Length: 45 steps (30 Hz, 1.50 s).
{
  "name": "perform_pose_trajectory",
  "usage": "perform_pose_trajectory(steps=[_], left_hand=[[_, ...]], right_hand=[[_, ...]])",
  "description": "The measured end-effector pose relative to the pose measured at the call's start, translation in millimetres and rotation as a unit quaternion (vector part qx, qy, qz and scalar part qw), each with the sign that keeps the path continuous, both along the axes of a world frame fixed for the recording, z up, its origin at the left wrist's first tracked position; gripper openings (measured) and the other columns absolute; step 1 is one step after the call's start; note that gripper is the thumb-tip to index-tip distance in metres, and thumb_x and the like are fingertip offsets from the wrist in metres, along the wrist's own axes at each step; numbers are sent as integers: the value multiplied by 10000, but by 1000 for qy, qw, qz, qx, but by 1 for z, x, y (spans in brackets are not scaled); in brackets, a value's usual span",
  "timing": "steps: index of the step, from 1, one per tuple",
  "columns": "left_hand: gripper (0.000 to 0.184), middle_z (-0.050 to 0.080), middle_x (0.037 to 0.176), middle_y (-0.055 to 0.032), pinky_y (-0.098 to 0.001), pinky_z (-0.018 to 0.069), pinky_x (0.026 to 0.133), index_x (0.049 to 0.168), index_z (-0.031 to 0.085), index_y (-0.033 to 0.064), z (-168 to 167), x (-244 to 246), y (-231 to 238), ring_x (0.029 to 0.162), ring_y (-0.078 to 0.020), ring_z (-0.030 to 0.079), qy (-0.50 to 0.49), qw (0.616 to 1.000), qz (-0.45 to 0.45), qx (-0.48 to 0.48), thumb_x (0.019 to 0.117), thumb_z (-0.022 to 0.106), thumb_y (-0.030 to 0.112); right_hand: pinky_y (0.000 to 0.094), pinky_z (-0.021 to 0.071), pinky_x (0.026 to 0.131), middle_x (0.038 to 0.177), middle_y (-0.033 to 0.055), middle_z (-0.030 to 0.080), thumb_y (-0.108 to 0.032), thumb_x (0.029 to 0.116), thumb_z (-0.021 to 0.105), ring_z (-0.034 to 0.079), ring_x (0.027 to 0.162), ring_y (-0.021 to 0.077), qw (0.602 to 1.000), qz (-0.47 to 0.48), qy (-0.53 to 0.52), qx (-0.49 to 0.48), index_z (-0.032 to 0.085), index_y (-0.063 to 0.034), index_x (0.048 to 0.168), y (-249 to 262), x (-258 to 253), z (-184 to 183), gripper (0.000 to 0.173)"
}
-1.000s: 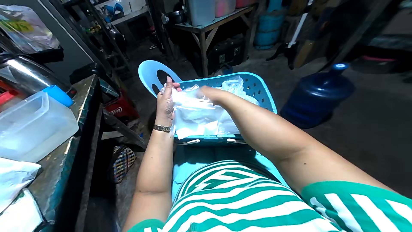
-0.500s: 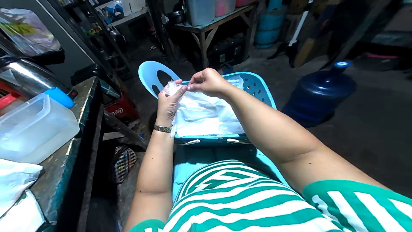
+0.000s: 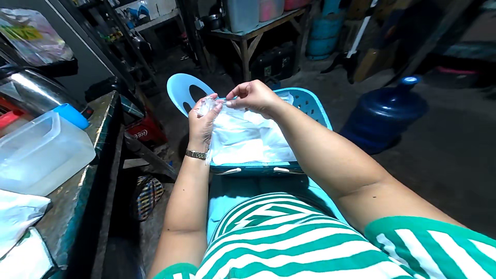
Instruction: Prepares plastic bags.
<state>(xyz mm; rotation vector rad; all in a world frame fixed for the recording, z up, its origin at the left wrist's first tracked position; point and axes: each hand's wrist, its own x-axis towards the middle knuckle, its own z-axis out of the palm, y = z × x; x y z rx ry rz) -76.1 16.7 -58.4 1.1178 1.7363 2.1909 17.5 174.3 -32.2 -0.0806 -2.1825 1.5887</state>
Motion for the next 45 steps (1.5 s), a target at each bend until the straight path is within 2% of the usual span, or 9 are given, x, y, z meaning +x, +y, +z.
perform_pose_trajectory(steps=[6,12,15,19,26,33,38,43,45], left_hand=[[198,699,986,-2,-219,578,809,1130,646,-1,2,4,0,879,-32,670,-22,1000,6,-19,934,680,-7],[81,701,815,26,-221,588,692,975,652,76,1,3,-9,725,-32,668,-43,987,-147,-52,979,583,34],[225,731,857,10,-254,609,741,986,659,119,3,6,-8,793,-63,707,-126,980,-156,8,1064,447,118],[361,711,800,-9,-270,606,721,933,681,124,0,-1,-10,758,-87,700,-199,942,-255,91,1099,385,247],[128,765,907,39,-207,601,759,981,752,155,0,4,-23,820,-19,712,-71,959,-273,33,868,774,212],[445,737,850,14,-233,581,810,919,723,149,-2,-2,-19,842,-55,703,-198,907,-337,156,1097,336,279],[349,770,970,75,-211,599,764,1035,769,246,-11,-3,-27,859,-7,710,-57,948,-305,74,763,848,450],[271,748,877,41,-224,601,739,987,674,143,-2,10,-23,799,-34,704,-73,974,-205,61,767,667,-16],[191,696,817,13,-258,595,698,971,613,98,0,6,-11,741,-67,677,-99,990,-97,26,890,554,-65]], right_hand=[[325,509,755,883,64,683,-135,1000,658,604,760,97,994,-81,7,72,714,-10,1011,-1,-2,2,138],[249,565,577,725,-7,572,-185,1116,406,596,582,82,954,25,31,-296,536,-70,1021,-5,1,7,197],[225,533,614,730,-23,637,-274,1116,406,613,637,45,975,112,-52,-185,624,-73,949,-3,11,7,340],[205,543,632,690,-61,649,3,955,582,617,626,10,965,249,-53,-68,619,-86,800,0,16,5,182],[236,583,662,734,-28,673,-173,1117,329,664,659,59,924,206,66,-316,594,-136,917,2,10,4,335],[180,551,619,689,-96,676,-25,901,585,633,627,-20,935,330,20,-128,635,-157,771,4,16,-2,193],[266,602,776,804,-37,716,-114,1088,377,700,756,64,909,268,116,-296,614,-154,990,10,8,-2,260],[188,531,601,700,-63,630,-147,1079,456,599,612,-1,972,203,-46,-106,629,-86,882,4,19,5,269],[190,508,563,635,-81,627,-33,893,614,583,571,-11,958,281,-61,-12,633,-99,748,6,22,5,161]])
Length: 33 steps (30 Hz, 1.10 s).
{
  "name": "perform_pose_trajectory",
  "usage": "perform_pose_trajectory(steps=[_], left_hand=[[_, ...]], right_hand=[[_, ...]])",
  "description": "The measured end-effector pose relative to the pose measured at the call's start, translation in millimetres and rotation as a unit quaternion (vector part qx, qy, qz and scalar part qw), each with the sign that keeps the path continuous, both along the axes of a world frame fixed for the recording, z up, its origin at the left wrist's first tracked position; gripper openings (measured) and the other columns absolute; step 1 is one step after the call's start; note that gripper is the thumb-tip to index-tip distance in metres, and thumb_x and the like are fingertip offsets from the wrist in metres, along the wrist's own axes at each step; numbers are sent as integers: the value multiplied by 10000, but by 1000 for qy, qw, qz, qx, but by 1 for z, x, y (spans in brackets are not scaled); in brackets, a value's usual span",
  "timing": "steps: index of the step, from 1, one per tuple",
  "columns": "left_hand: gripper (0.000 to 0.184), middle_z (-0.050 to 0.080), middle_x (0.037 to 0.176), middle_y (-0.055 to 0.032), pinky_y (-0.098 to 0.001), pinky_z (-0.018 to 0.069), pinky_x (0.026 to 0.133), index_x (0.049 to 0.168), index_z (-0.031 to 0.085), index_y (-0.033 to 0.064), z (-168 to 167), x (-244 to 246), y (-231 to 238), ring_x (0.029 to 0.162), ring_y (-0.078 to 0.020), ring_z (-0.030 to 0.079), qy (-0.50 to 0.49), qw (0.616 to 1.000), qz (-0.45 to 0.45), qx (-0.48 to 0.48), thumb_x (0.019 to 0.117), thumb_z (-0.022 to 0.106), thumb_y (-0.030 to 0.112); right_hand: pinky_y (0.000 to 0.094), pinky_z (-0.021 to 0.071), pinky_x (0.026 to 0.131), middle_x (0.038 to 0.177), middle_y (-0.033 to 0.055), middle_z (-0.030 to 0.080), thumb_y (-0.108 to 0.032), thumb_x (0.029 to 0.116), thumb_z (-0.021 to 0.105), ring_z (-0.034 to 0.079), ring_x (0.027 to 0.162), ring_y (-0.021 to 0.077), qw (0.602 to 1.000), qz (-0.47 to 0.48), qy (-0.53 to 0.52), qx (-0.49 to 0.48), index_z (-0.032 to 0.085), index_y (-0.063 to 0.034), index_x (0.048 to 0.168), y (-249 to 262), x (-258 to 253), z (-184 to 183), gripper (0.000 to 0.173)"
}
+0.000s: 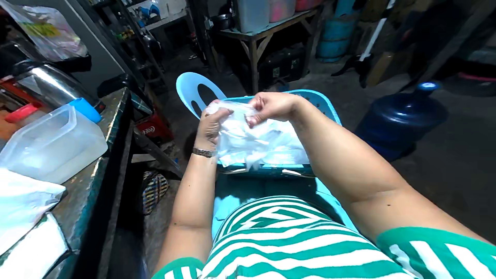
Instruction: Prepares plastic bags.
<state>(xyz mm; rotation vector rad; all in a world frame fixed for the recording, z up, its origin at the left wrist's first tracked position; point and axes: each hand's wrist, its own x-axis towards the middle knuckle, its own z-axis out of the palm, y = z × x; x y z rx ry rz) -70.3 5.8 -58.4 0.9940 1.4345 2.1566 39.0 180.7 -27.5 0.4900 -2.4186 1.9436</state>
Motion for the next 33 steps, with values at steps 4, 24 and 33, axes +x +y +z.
perform_pose_trajectory(steps=[4,24,33], left_hand=[[108,614,819,-19,-261,558,672,992,592,30,1,-6,12,715,-76,614,0,986,122,-117,922,608,-51],[402,634,949,-5,-239,518,786,1082,640,49,-1,-9,17,848,-56,603,46,977,166,-125,1112,399,370],[388,658,918,2,-220,540,765,1144,632,36,-2,-9,20,818,-47,630,84,984,138,-76,1120,379,329]], right_hand=[[199,539,693,744,-86,638,7,826,687,603,698,-13,992,-78,103,-5,630,-106,816,2,3,1,127],[679,504,883,958,243,721,-35,895,750,680,960,443,844,-172,-74,503,774,23,955,13,-48,-34,87],[377,554,824,973,89,712,-290,1048,595,665,849,143,952,-262,81,139,712,-3,1084,-3,-22,-7,312]])
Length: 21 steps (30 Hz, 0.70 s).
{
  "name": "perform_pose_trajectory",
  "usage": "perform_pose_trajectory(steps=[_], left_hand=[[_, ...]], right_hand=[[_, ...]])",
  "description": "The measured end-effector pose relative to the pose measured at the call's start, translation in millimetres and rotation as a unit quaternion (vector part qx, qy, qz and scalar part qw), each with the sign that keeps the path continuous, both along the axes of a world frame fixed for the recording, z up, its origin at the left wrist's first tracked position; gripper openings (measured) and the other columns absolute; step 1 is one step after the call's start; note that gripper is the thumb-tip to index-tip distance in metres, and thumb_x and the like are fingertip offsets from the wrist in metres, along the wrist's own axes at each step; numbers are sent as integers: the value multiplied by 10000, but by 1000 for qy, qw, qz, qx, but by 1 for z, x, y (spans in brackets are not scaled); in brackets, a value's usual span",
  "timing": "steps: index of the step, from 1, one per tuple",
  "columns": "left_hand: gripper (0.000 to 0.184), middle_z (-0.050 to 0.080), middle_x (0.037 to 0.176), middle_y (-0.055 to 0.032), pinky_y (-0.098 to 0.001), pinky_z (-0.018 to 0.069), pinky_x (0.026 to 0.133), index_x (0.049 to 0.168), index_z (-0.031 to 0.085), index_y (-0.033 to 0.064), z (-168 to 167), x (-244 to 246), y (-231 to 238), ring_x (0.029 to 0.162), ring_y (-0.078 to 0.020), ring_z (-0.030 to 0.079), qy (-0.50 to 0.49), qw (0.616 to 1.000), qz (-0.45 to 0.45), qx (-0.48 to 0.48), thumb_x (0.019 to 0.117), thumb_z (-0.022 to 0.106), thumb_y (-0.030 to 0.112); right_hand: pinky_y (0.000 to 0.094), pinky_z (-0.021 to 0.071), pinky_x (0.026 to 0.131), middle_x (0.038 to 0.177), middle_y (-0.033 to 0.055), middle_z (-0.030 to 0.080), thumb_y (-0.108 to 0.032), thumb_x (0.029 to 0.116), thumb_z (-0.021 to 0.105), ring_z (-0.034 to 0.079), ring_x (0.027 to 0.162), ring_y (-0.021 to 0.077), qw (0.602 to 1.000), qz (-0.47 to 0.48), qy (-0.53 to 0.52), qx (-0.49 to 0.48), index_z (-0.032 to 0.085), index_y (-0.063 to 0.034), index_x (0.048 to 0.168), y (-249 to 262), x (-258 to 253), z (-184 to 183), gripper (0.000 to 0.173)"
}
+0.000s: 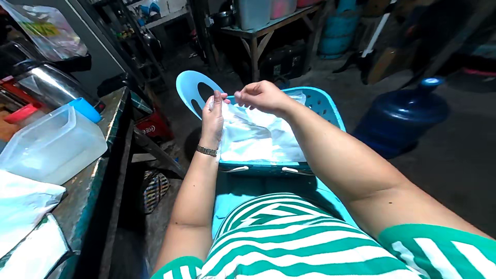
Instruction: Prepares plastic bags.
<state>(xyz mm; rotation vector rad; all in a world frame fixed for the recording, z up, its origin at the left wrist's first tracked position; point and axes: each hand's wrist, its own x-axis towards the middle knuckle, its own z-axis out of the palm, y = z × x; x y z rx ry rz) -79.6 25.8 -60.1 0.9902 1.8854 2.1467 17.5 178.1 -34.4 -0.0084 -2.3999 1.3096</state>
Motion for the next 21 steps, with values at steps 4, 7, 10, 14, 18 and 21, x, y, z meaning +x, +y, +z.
perform_pose_trajectory(steps=[4,7,10,14,18,21], left_hand=[[187,658,923,6,-205,546,747,1150,619,25,1,4,-3,807,-36,631,-2,999,-22,26,1047,576,175],[299,699,938,-18,-235,592,762,1190,615,-13,2,8,-6,824,-55,682,-22,998,-53,21,910,720,4],[220,704,965,-42,-246,591,769,1156,645,-21,2,6,-7,832,-73,684,-28,998,-59,19,937,670,-17],[187,706,979,-46,-249,588,780,1145,657,-15,2,6,-7,851,-74,683,-34,998,-46,19,958,647,-9],[184,704,969,-35,-244,589,778,1146,651,-11,2,6,-7,847,-67,680,-31,998,-34,34,964,651,10],[192,707,965,-41,-247,595,766,1145,648,-10,3,7,-7,837,-75,688,-45,997,-51,36,953,664,3]], right_hand=[[400,487,737,814,84,663,-190,961,725,584,736,152,996,37,-1,78,726,4,942,-8,-3,-4,195],[385,498,781,872,85,686,-156,1014,643,605,781,137,998,-9,16,57,726,3,984,-5,-2,-1,182],[381,518,814,889,87,711,-147,1033,602,644,804,144,996,-39,44,67,730,2,1017,-4,-2,-3,197],[368,517,818,904,108,702,-139,1051,564,644,819,153,993,-64,70,73,707,17,1042,-11,-3,-3,211],[319,523,779,878,60,683,-200,988,687,620,778,100,996,-18,76,33,699,-8,1017,-8,-4,-5,195],[378,514,792,869,98,705,-161,985,684,635,783,148,994,-33,66,75,729,10,988,-7,-1,-3,177]])
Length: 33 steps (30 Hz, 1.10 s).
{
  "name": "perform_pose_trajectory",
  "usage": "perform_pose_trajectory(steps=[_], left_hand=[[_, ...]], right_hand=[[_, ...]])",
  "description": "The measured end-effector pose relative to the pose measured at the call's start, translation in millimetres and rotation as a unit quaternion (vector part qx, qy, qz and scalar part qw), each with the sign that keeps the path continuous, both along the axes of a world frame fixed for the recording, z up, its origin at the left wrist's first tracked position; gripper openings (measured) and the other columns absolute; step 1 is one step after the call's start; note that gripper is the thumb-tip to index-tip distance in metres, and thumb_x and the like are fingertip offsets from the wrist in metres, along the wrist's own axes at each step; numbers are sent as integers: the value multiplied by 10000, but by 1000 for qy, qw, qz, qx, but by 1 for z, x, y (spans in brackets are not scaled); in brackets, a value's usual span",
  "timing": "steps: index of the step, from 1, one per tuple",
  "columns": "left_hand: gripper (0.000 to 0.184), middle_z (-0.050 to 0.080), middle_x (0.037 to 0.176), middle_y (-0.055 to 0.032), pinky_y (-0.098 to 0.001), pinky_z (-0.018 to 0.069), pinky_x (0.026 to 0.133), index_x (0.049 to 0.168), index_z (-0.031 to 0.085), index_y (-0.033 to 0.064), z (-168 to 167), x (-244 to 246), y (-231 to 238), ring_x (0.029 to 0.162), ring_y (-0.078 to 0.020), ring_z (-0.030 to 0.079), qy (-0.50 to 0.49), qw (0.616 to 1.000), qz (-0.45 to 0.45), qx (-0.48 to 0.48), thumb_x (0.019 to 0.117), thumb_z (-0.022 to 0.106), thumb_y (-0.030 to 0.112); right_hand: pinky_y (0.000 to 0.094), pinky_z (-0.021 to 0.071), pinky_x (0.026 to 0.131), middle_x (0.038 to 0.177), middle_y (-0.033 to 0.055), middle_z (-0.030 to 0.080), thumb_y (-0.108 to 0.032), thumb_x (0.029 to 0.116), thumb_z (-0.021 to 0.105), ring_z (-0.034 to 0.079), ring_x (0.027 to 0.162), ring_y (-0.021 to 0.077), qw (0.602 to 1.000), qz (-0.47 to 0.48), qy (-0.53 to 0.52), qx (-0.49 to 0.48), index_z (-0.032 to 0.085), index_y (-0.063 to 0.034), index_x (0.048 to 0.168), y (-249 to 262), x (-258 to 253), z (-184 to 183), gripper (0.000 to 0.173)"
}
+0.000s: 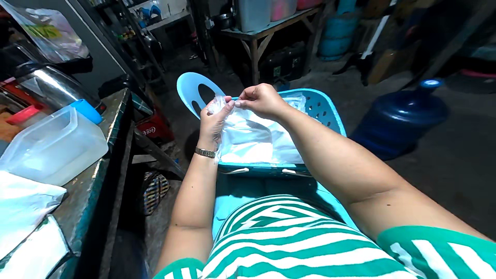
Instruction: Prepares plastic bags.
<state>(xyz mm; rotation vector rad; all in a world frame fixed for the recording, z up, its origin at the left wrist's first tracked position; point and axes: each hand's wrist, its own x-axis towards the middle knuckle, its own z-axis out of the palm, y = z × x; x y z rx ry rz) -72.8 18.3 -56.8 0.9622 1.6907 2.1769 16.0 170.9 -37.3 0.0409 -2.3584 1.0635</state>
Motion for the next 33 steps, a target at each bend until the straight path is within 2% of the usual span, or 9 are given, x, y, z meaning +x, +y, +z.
perform_pose_trajectory(steps=[4,7,11,14,16,20,24,28,33], left_hand=[[130,722,919,-39,-263,604,768,1078,673,-11,1,4,-1,813,-83,698,-9,1000,-27,-13,949,665,-10],[83,698,877,-15,-248,592,757,1011,663,11,-2,1,0,796,-64,677,24,999,-22,-7,940,657,-32],[196,677,946,-15,-231,578,780,1092,617,13,-3,-2,-2,846,-57,661,33,999,-18,-7,916,660,-61],[220,703,975,-45,-260,603,775,1179,632,-9,0,2,-2,840,-86,692,-8,999,-37,-15,960,653,0],[156,716,929,-33,-264,606,766,1131,648,5,2,4,-3,815,-79,698,-23,998,-51,-16,977,641,22],[82,705,848,-7,-256,603,722,1011,648,32,0,4,-4,754,-69,686,-11,998,-59,-10,944,664,-12],[154,686,887,1,-244,586,758,1014,632,34,-1,2,-3,807,-58,667,19,1000,-16,-1,903,675,-65],[70,695,863,1,-248,598,734,1043,646,29,1,5,-2,772,-55,679,-2,1000,-11,-6,973,645,24],[68,718,853,21,-250,607,739,998,657,74,0,6,-8,773,-50,693,15,996,-81,34,989,599,39]], right_hand=[[329,521,802,866,51,712,-166,1030,616,639,779,94,998,-47,0,-29,745,-27,1020,0,1,3,190],[283,530,751,845,34,706,-170,1038,605,626,722,60,998,-39,-5,-48,744,-41,1034,-3,1,3,189],[264,536,666,807,26,698,-183,1049,592,604,623,50,998,-34,-7,-60,744,-50,1064,-6,1,2,202],[293,539,734,872,32,725,-199,1039,611,632,704,59,997,-58,11,-59,759,-76,1067,-4,1,2,194],[261,509,749,884,13,725,-199,1031,626,614,735,28,995,-68,30,-66,767,-86,1059,-3,1,1,183],[250,525,793,915,13,740,-185,1021,640,642,783,18,993,-61,50,-83,767,-75,1054,-5,0,0,171],[242,512,751,873,6,722,-179,1025,628,610,735,13,994,-54,44,-83,763,-66,1057,-6,-1,0,179],[236,508,720,844,2,715,-191,1032,622,600,698,14,995,-61,41,-74,764,-69,1059,-6,0,0,189],[267,515,766,878,9,727,-186,1028,626,626,757,21,995,-52,36,-79,764,-76,1026,-10,-1,0,176]])
